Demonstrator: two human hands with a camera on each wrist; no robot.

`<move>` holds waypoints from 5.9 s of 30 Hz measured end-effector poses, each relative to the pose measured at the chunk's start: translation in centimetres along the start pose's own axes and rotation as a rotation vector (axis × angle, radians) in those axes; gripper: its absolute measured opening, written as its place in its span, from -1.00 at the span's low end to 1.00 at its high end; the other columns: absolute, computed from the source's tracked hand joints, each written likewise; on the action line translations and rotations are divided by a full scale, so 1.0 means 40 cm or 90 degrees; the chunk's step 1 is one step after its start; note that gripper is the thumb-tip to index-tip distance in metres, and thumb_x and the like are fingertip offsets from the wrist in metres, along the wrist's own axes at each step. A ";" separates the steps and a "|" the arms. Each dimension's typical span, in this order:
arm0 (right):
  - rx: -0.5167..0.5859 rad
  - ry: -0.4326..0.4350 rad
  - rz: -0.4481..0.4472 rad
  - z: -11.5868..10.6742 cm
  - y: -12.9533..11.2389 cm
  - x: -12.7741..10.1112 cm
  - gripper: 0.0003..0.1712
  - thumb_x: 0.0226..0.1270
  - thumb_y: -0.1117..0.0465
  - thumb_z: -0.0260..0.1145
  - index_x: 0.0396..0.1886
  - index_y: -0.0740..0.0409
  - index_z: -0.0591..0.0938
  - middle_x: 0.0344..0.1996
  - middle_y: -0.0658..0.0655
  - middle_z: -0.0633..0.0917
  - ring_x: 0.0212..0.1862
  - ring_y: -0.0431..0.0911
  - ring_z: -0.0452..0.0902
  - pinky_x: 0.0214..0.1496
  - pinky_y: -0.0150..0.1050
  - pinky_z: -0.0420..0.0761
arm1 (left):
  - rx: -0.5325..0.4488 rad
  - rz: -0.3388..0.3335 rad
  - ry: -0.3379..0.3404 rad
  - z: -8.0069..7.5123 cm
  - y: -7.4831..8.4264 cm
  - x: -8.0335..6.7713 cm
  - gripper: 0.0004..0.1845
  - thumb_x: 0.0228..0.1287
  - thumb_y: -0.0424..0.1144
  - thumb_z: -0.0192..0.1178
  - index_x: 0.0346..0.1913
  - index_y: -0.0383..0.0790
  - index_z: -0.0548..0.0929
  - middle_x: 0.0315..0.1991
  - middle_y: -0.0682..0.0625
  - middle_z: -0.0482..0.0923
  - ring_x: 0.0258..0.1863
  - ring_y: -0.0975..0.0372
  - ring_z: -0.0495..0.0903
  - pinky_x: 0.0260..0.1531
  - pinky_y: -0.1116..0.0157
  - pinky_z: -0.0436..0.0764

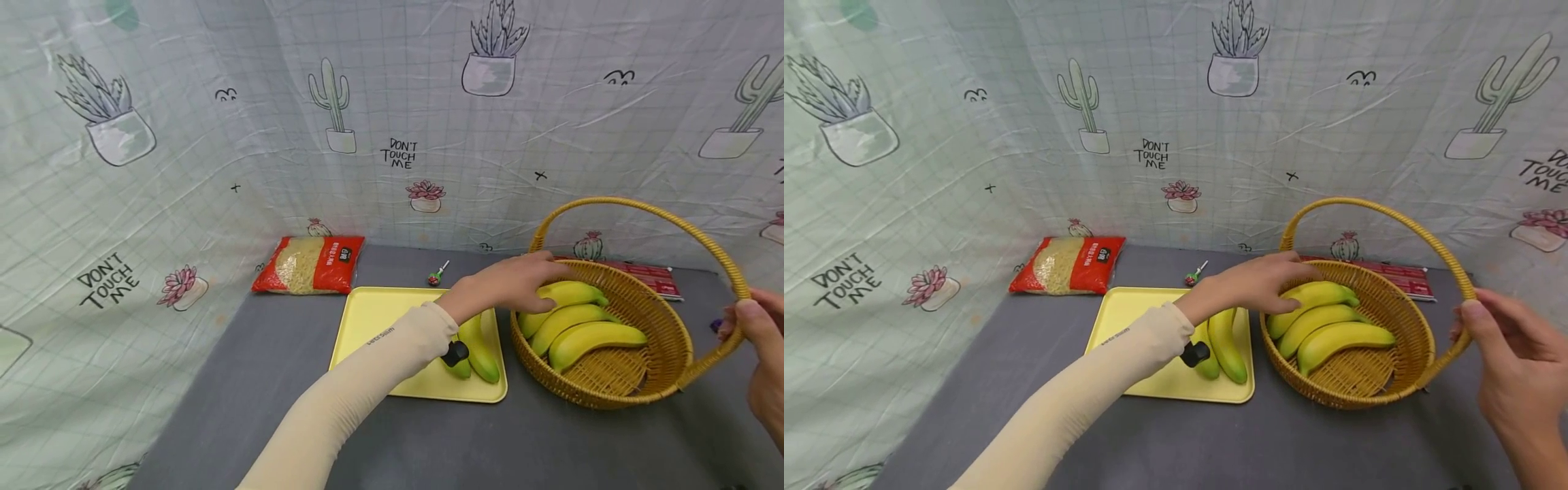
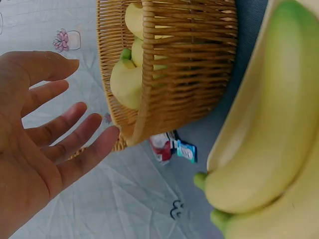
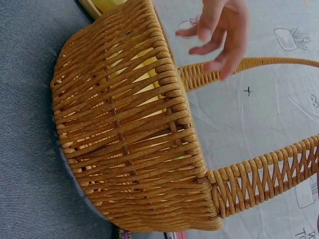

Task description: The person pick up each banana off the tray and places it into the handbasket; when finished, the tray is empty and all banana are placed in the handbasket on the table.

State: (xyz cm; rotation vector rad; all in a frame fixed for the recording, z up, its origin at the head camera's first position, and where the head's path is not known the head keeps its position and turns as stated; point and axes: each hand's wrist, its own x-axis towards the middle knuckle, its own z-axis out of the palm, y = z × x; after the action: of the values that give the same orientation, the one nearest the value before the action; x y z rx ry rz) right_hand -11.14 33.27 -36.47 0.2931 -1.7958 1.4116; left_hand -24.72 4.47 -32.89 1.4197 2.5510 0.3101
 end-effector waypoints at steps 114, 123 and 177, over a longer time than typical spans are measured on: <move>-0.012 -0.003 -0.006 -0.006 0.009 -0.016 -0.65 0.62 0.48 0.11 0.25 0.51 0.63 -0.27 -0.14 0.65 -0.36 -0.28 0.45 -0.19 -0.60 0.44 | 0.003 -0.337 0.255 0.247 -0.149 -0.357 -0.32 0.28 -0.29 0.41 0.47 -0.11 0.53 0.10 -0.22 0.49 -0.19 0.02 0.61 -0.36 0.14 0.64; -0.052 0.007 0.024 -0.008 0.013 -0.020 -0.65 0.65 0.41 0.13 0.27 0.45 0.64 -0.27 -0.13 0.64 -0.36 -0.28 0.44 -0.19 -0.61 0.44 | 0.016 -0.306 0.273 0.254 -0.160 -0.364 -0.35 0.30 -0.29 0.42 0.46 -0.12 0.55 0.10 -0.24 0.51 -0.21 0.01 0.64 -0.42 0.17 0.63; 0.115 0.000 0.003 -0.001 0.011 -0.009 -0.68 0.58 0.51 0.15 0.19 0.55 0.64 -0.29 -0.04 0.71 -0.36 -0.24 0.47 -0.22 -0.59 0.45 | 0.031 -0.213 0.327 0.162 -0.119 -0.324 -0.40 0.30 -0.29 0.40 0.42 -0.15 0.59 0.02 -0.18 0.54 -0.32 0.17 0.52 -0.45 0.31 0.54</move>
State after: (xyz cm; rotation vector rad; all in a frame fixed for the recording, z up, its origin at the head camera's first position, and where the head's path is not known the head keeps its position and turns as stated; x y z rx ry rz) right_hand -11.16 33.37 -37.05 0.3819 -1.6717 1.5808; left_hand -20.10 -8.50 -39.44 0.9906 3.1612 0.6240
